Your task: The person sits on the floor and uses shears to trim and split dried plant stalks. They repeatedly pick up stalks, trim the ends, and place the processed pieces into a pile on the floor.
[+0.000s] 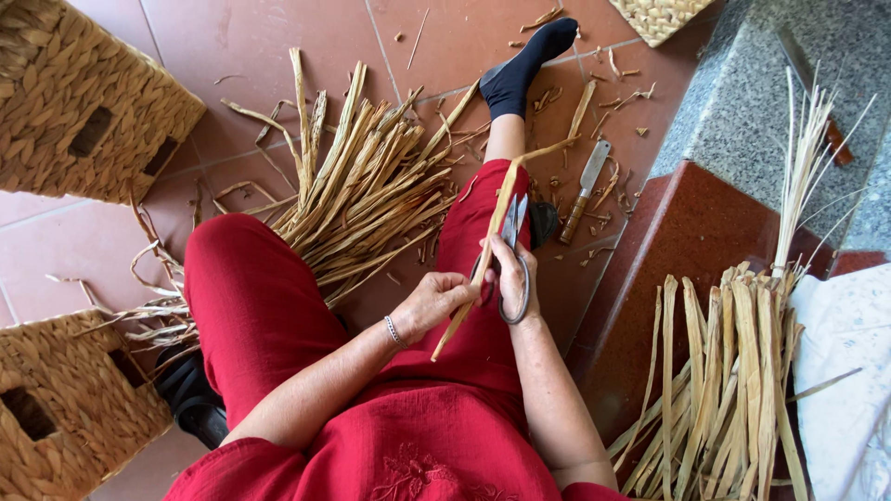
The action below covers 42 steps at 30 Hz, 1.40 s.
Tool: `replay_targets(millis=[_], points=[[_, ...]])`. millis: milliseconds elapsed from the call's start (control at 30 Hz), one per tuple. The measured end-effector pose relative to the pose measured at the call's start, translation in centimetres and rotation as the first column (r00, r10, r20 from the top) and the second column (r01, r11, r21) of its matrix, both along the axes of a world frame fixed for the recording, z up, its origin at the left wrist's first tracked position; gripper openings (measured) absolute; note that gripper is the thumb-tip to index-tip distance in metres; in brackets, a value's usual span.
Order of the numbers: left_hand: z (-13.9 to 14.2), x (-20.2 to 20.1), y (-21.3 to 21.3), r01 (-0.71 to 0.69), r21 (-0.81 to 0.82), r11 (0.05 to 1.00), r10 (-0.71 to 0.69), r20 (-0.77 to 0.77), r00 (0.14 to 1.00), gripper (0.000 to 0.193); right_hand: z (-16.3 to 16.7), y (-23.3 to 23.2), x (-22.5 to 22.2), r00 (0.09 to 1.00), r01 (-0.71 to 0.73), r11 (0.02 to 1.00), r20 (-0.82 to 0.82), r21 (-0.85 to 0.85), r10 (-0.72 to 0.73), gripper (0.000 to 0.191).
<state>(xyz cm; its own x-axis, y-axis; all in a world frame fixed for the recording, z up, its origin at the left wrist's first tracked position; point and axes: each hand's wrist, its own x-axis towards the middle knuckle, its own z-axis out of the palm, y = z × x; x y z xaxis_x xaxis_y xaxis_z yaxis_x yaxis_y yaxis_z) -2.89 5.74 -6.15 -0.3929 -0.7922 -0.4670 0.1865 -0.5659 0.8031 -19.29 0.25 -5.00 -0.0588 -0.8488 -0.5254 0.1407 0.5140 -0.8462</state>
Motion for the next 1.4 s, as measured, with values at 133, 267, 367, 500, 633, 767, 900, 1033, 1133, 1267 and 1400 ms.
replay_targets(millis=[133,267,367,500,633,767,900,1033,1133,1267,1400], points=[[-0.3,-0.7,1.2,0.012,0.029,1.0,-0.015,0.091,0.996,0.028,-0.5,-0.1,0.6,0.999,0.019,0.988,-0.045,-0.154,-0.026,0.022],[1.0,-0.8,2.0,-0.015,0.011,1.0,0.013,0.159,0.987,0.033,-0.8,-0.3,0.7,0.99,0.135,0.983,-0.017,-0.121,-0.138,0.019],[2.5,-0.6,2.9,0.044,0.02,0.999,-0.047,0.178,0.983,0.034,-0.4,-1.2,0.1,0.97,0.241,0.964,0.035,-0.109,-0.239,0.02],[3.9,-0.4,3.9,0.11,0.012,0.994,-0.111,0.197,0.974,0.033,0.2,-2.2,-1.0,0.957,0.286,0.952,-0.018,-0.11,-0.29,0.018],[4.0,-1.1,5.4,0.203,-0.003,0.979,-0.202,0.1,0.974,0.028,0.3,-3.7,-2.7,0.904,0.417,0.892,-0.021,-0.177,-0.427,0.02],[3.8,-1.6,5.7,0.209,-0.048,0.977,-0.205,0.077,0.976,0.029,0.8,-4.3,-5.2,0.874,0.479,0.847,0.038,-0.23,-0.484,0.019],[4.6,-1.5,6.3,0.431,-0.071,0.9,-0.423,0.098,0.901,0.026,2.7,-3.8,-10.9,0.912,0.404,0.85,0.07,-0.339,-0.405,0.018],[3.9,0.1,5.5,0.349,-0.169,0.922,-0.329,0.136,0.935,0.029,7.3,0.7,-20.6,0.951,0.285,0.912,-0.033,-0.295,-0.308,0.015],[2.1,1.3,4.1,0.139,-0.063,0.988,-0.125,0.193,0.973,0.026,11.4,7.6,-27.8,0.935,0.072,0.945,-0.31,-0.318,-0.175,0.021],[-0.2,2.6,3.1,0.019,-0.108,0.994,-0.006,0.115,0.993,0.022,14.6,17.0,-34.9,0.764,-0.056,0.998,-0.643,0.028,0.061,0.023],[-1.5,2.3,1.6,0.011,-0.054,0.998,-0.005,0.1,0.995,0.02,11.3,23.3,-37.1,0.576,0.065,0.841,-0.708,0.537,0.408,0.028]])
